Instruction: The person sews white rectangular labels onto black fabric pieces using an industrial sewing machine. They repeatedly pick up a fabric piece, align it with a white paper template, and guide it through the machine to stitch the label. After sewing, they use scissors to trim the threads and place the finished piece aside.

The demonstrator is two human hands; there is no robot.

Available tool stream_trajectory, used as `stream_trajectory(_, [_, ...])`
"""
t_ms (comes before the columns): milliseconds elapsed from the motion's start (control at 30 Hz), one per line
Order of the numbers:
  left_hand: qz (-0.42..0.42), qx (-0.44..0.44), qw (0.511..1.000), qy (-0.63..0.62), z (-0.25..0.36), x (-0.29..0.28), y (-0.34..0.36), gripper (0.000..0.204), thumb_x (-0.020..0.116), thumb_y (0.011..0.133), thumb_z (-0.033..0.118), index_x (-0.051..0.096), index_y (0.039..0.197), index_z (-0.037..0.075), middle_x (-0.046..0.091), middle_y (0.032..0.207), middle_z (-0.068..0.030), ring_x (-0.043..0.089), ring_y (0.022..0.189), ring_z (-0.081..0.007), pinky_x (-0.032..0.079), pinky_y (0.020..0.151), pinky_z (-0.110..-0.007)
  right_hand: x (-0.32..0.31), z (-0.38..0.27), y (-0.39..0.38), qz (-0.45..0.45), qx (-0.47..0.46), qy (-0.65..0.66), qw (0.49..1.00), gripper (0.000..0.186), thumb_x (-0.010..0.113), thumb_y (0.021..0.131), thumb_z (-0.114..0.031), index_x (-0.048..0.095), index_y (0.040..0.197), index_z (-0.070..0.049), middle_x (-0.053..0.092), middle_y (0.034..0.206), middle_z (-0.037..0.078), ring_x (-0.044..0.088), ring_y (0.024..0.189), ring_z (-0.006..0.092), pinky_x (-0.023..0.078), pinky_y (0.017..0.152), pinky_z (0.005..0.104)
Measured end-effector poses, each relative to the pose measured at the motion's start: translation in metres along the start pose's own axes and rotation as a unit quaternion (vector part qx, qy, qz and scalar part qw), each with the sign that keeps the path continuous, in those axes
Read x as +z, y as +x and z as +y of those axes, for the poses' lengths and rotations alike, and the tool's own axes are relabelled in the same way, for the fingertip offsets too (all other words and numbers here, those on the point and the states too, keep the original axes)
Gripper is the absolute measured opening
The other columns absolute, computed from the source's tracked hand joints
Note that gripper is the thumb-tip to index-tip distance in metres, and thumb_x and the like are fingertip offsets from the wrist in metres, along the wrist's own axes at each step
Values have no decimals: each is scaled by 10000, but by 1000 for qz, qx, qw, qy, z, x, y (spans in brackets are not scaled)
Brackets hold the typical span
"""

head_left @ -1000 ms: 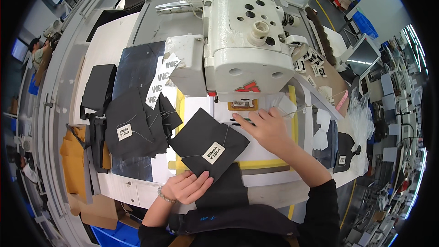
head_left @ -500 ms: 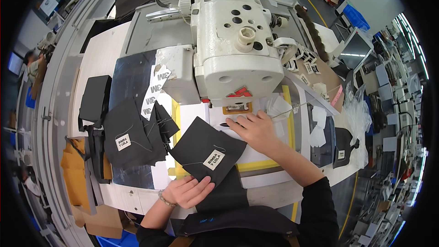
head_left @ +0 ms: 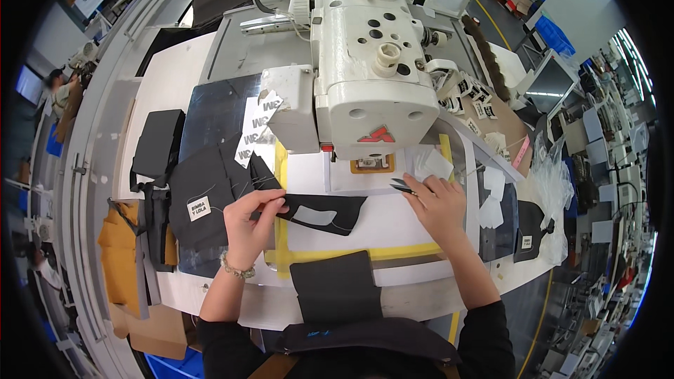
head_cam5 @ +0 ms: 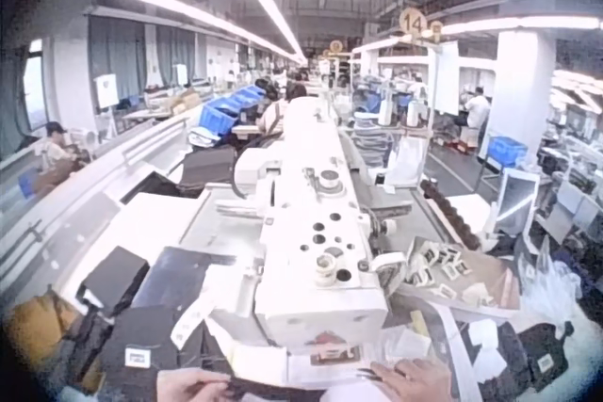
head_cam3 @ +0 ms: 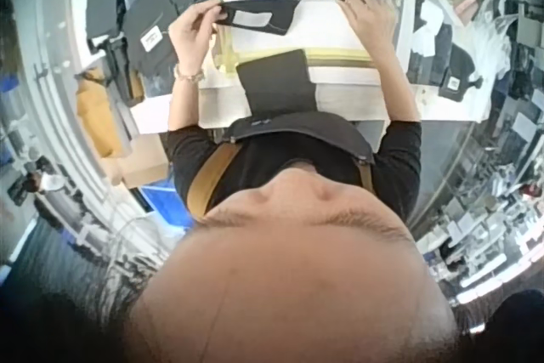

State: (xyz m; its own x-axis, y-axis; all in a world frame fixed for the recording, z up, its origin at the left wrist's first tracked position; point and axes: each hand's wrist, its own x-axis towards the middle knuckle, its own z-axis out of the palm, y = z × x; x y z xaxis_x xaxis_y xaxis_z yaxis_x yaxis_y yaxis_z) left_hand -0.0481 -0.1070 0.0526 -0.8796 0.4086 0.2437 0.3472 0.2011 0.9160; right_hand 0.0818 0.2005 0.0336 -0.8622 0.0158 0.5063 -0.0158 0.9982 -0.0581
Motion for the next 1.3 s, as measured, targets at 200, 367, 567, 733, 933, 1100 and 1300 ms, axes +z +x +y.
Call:
stream_trajectory(200, [49, 391, 910, 126, 29, -36, 7, 207, 639, 892, 156, 600, 772, -9, 722, 862, -166, 646, 654, -253, 528, 645, -357, -22, 37, -34, -3, 105, -34, 994, 357, 763, 758, -242, 713, 1105, -175, 503, 737, -2, 513, 640, 177, 350, 607, 329])
stream_trajectory(367, [190, 380, 877, 226, 18, -82, -20, 314, 601, 917, 272, 597, 794, -17, 706, 893, -227, 643, 697, -307, 515, 637, -375, -28, 68, -69, 38, 177, -53, 982, 352, 752, 778, -206, 705, 1124, -160, 531, 759, 21, 547, 667, 212, 377, 610, 339])
stream_trajectory(567, [240, 168, 884, 365, -44, -112, -76, 125, 668, 849, 84, 645, 926, -12, 705, 974, -169, 672, 824, -289, 526, 729, -348, -28, 74, -89, 41, 232, -57, 970, 361, 751, 790, -213, 695, 1143, -163, 563, 798, 26, 560, 656, 221, 393, 599, 341])
stream_trajectory(733, [263, 147, 764, 570, -53, -115, -90, 123, 698, 828, 87, 673, 944, 53, 684, 909, -79, 636, 781, -268, 477, 684, -347, -23, 67, -92, 19, 257, -64, 964, 308, 761, 784, -225, 711, 1077, -143, 577, 833, 16, 566, 697, 218, 397, 648, 343])
stream_trajectory(933, [204, 256, 778, 537, -32, -74, -60, 153, 720, 790, 50, 684, 933, 90, 644, 849, -26, 601, 733, -212, 432, 657, -346, -28, 65, -86, 43, 211, -48, 975, 251, 795, 741, -219, 717, 954, -112, 583, 894, -4, 559, 819, 199, 374, 747, 357])
stream_trajectory(1100, [-3, 303, 860, 410, -12, 18, -24, 207, 744, 721, 7, 673, 895, 92, 646, 865, -16, 609, 761, -200, 428, 656, -341, -19, 53, -61, -13, 123, 100, 987, 227, 783, 728, -159, 708, 935, -108, 579, 919, 3, 561, 855, 189, 371, 785, 367])
stream_trajectory(1300, [-133, 355, 876, 299, 9, 94, 2, 226, 710, 742, 46, 678, 963, 80, 647, 923, -15, 611, 797, -180, 440, 666, -320, -4, 45, -45, -73, 103, 118, 985, 176, 745, 751, -120, 630, 883, -130, 572, 966, -16, 563, 890, 170, 351, 810, 348])
